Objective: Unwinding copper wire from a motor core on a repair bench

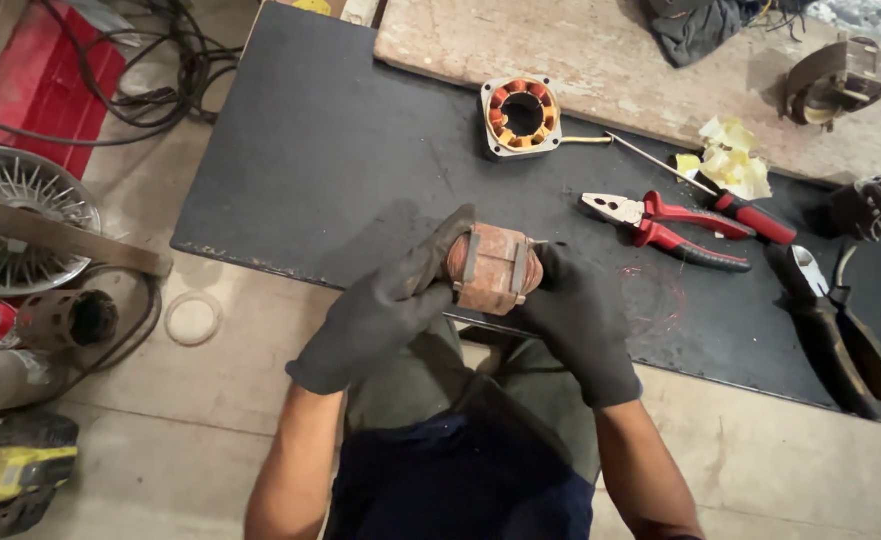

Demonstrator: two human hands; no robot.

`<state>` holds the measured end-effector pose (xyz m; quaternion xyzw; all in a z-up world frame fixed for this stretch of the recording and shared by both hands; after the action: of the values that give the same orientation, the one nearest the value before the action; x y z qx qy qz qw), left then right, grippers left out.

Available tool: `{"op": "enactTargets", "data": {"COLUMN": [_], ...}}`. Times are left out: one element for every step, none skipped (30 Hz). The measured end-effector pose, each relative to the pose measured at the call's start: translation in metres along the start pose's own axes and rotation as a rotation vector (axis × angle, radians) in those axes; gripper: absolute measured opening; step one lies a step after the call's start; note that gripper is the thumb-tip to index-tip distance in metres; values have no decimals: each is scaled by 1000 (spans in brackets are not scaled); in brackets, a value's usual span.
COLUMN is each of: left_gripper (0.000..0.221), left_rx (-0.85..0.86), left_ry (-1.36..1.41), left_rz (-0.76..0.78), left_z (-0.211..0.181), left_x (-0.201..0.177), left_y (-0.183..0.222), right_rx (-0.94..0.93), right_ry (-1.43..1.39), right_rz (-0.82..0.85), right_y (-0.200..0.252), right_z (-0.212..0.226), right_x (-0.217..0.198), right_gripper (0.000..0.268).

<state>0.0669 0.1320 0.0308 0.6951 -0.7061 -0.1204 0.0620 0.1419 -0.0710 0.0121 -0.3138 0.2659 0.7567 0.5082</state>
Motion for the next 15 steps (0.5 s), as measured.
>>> {"op": "enactTargets", "data": {"left_gripper": [71,72,73,73,69,65,65,64,64,64,48,32,32,22,15], "left_rx": [0,34,68,70,225,379,380,377,373,372,318,265,265,211,158], "left_ry": [0,-27,-55,-53,-74,-95,-94,-42,9,10,73,135,135,116,96], "left_rz": [1,-4,-9,-11,-20,-25,-25,19,63,60,19,-17,-14,-101,-187], "left_z": [4,8,11,15,17,18,18,18,18,10,4,-3,7,17,28], "left_x": [0,0,-1,-1,-1,-1,-2,-3,-4,-5,-7,-9,-6,-5,-4], "left_y": [-1,-2,-4,-4,-4,-4,-6,-7,-9,-7,-6,-6,-8,-8,-9], "right_rx": [0,-31,-63,-65,-369,-670,-670,-552,-435,-436,-303,-167,-165,-147,-129], "right_ry": [0,55,109,111,22,-70,-68,-98,-127,-127,-151,-174,-174,-209,-243], "right_rz": [0,-66,-131,-130,-132,-131,-131,-143,-154,-152,-107,-68,-70,-57,-44], "right_y": [0,-1,-1,-3,-4,-2,3,7,11,11,11,11,10,10,11], "right_z": [-3,-6,-8,-22,-31,-40,-26,-14,-2,-4,-9,-14,-15,-18,-20], "right_x": [4,6,8,8,9,9,6,3,-1,-3,-4,-6,-4,0,3], "right_gripper": [44,42,39,39,29,25,25,24,25,25,27,32,32,35,39]}}
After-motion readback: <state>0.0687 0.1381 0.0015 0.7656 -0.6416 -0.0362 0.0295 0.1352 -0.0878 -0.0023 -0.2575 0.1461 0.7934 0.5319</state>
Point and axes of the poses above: each hand's wrist, its own y-axis away from the middle knuckle, its own x-axis out of the palm, z = x × y, the point moved 2 cm from there along -y, towards the middle knuckle, and after that the axes turned 4 degrees about y, right-handed, at the moved point
